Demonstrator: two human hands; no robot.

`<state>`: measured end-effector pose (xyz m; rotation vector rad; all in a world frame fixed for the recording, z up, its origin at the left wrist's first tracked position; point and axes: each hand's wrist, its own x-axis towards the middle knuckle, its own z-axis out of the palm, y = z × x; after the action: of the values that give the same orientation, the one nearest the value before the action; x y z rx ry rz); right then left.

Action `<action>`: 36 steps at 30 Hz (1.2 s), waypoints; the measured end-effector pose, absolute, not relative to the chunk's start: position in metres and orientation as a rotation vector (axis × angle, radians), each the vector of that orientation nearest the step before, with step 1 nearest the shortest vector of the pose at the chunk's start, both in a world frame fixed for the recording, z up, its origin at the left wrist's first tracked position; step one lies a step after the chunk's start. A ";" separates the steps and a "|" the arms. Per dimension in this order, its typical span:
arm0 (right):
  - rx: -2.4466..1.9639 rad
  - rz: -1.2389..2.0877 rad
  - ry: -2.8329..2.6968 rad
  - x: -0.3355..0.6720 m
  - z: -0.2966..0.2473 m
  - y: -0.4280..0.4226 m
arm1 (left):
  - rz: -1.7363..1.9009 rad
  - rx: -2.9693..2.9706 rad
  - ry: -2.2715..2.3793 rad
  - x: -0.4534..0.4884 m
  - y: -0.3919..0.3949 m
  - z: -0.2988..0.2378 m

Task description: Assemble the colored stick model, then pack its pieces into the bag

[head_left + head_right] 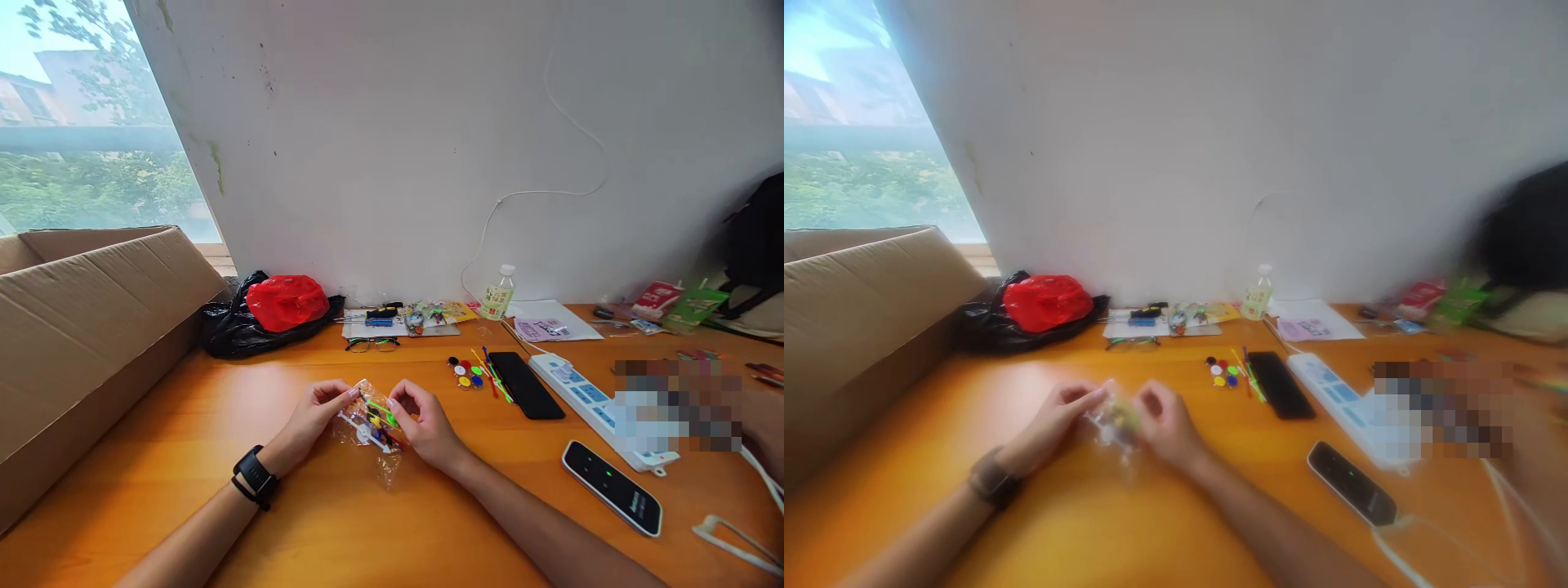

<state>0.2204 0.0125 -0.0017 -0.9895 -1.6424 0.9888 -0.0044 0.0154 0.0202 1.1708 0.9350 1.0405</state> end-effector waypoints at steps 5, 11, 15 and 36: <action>-0.940 1.219 -1.615 0.219 -0.006 0.017 | 1.020 1.230 0.960 0.000 0.014 0.020; -0.946 1.389 -1.442 0.216 -0.009 0.013 | 0.961 1.302 0.964 0.004 0.010 0.026; -0.975 1.348 -1.479 0.216 -0.003 0.011 | 0.970 1.353 0.981 0.004 0.011 0.028; -1.025 1.470 -1.338 0.219 -0.001 0.017 | 0.955 1.508 1.003 -0.001 0.018 0.023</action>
<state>0.2191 0.0170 -0.0010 -1.0247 -1.3377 1.4696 -0.0011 0.0179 0.0231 1.5080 1.0027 0.9554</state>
